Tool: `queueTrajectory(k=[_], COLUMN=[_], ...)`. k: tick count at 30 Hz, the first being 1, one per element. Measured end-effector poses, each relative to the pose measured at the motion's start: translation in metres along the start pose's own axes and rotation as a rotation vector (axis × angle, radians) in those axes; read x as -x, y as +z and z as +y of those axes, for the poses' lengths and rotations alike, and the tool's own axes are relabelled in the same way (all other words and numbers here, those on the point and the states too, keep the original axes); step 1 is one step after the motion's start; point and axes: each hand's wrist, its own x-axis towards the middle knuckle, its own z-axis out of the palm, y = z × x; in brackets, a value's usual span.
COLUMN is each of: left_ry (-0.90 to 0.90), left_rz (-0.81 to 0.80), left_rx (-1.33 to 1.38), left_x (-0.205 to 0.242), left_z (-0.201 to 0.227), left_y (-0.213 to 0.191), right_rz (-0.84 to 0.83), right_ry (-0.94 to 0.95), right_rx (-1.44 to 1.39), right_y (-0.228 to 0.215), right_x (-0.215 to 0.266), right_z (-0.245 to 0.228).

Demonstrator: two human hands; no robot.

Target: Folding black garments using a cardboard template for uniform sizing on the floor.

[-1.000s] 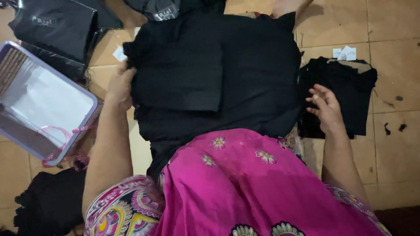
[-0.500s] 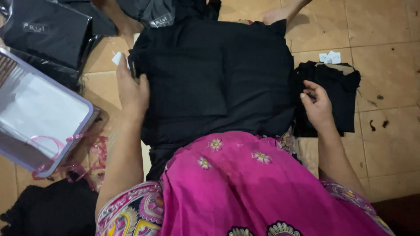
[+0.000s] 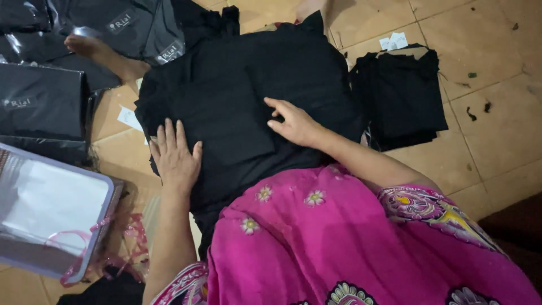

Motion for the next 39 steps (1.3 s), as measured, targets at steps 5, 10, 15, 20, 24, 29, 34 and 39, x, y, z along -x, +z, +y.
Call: queueTrajectory(k=[5, 10, 15, 20, 24, 29, 34, 39], left_ry=[0.016, 0.052, 0.041, 0.107, 0.243, 0.194, 0.299, 0.269], left_rz=[0.000, 0.000, -0.036, -0.054, 0.059, 0.300, 0.129, 0.037], left_rx=[-0.016, -0.035, -0.037, 0.090, 0.458, 0.600, 0.538, 0.022], left_x=[0.000, -0.006, -0.005, -0.013, -0.026, -0.012, -0.005, 0.007], left_z=[-0.001, -0.008, -0.011, -0.010, -0.040, -0.026, -0.011, 0.035], left_y=[-0.001, 0.009, 0.003, -0.024, -0.046, -0.071, -0.010, 0.016], right_rz=[-0.005, 0.064, -0.122, -0.213, -0.120, 0.101, 0.369, 1.010], right_ry=[0.201, 0.281, 0.358, 0.531, 0.423, 0.476, 0.372, 0.596], right_rx=[-0.583, -0.677, -0.537, -0.889, -1.228, -1.357, -1.364, -1.154], right_y=[0.026, 0.048, 0.061, 0.043, 0.034, -0.045, -0.147, -0.218], right_x=[-0.026, -0.052, -0.049, -0.039, -0.016, 0.040, 0.106, 0.148], right_z=[0.023, 0.009, -0.038, -0.055, -0.047, -0.030, -0.001, 0.075])
